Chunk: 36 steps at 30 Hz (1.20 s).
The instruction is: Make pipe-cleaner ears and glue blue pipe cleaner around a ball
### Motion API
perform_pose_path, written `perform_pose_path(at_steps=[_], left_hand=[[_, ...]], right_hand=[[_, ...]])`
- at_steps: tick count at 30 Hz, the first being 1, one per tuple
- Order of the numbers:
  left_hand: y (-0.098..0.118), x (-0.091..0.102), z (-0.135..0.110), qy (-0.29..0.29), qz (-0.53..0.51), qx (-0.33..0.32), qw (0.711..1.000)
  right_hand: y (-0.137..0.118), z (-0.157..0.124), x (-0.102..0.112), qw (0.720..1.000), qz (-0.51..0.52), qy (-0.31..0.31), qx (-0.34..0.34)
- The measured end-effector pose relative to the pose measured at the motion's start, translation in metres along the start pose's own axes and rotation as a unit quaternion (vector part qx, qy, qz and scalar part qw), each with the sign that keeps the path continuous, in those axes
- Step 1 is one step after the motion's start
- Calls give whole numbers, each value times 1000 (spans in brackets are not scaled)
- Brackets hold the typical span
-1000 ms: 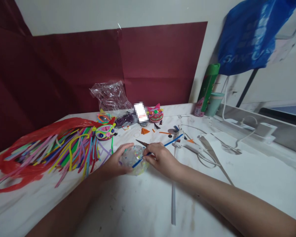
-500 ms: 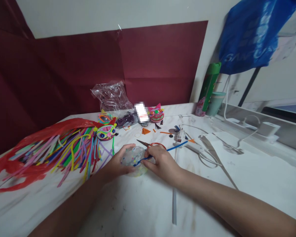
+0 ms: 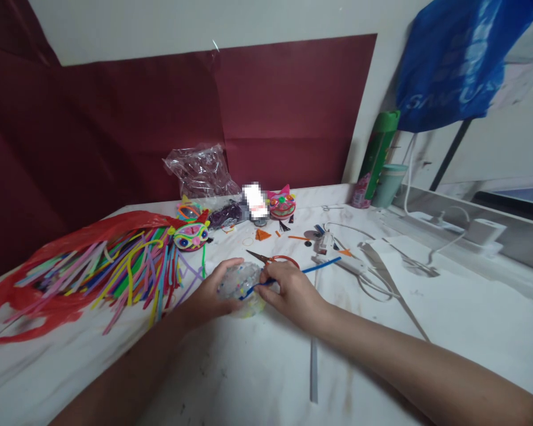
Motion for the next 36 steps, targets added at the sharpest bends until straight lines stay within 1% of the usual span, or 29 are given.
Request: perform_pose_path(at_steps=[3,6,8,11,17,22,27,32,36], left_hand=[[8,-1,-2,10,36,5,999],[19,0,-3,53,84,26,995],[24,-1,-3,65,104,27,992],[23,-5,-4,44,85,23,995],[12,-2,-7,32,36,36,998],[15,-2,-8,22,50,26,998],[13,-4,-8,19,52,19,998],[11,-6,-10,13,13,23,1000],[12,-5,-10,11,20,24,999]], right_hand=[[-3,-1,0,1000,-2,6,3],[-5,-2,-1,1000,-3,4,4],[-5,-3,-2,1000,0,0,4],[-3,-4,-2,1000,1,5,1],[4,-7,-3,999,31,9,-4],[5,-8,-4,999,53,-7,-5],[6,-8,-3,998,66,-13,-20],[4,-8,-4,998,53,-18,-10],[3,-8,-5,999,42,-17,-4]])
Point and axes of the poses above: each hand's wrist, its own z-axis towards the middle knuckle, its own x-axis out of the back of the hand, y = z × x, the point moved 7 cm from there along z, towards the middle knuckle, and after that the axes turned 1 degree about -y, right-handed, at the moved point
